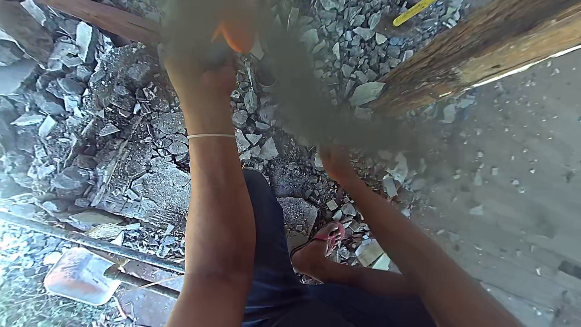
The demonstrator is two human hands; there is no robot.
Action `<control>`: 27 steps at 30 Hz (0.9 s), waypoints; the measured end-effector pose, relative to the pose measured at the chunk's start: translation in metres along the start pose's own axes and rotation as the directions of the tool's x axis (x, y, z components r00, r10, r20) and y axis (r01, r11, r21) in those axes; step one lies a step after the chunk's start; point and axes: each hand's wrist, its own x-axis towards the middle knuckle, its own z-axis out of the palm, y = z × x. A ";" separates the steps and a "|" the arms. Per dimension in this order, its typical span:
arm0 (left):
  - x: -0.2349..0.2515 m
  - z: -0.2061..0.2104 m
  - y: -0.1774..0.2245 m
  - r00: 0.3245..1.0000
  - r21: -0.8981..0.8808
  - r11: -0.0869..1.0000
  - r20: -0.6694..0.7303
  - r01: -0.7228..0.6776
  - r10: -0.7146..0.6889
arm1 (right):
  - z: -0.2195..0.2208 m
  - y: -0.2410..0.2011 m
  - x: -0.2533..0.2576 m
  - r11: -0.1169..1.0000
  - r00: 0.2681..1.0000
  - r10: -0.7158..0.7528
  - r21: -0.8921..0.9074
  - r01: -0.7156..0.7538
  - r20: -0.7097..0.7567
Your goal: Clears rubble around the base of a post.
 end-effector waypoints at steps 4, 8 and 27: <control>0.032 -0.022 0.009 0.995 0.058 0.998 0.101 0.004 -0.010 | -0.005 0.011 -0.015 0.843 0.922 -0.152 -0.440 0.310 0.357; 0.035 -0.024 0.013 0.991 0.013 1.000 0.133 0.009 -0.011 | -0.004 0.016 -0.008 0.808 0.920 -0.075 -0.518 0.282 0.384; 0.044 -0.031 0.040 0.998 0.029 0.999 0.041 -0.040 0.039 | 0.014 -0.016 -0.039 0.925 0.893 0.009 -0.343 0.164 0.450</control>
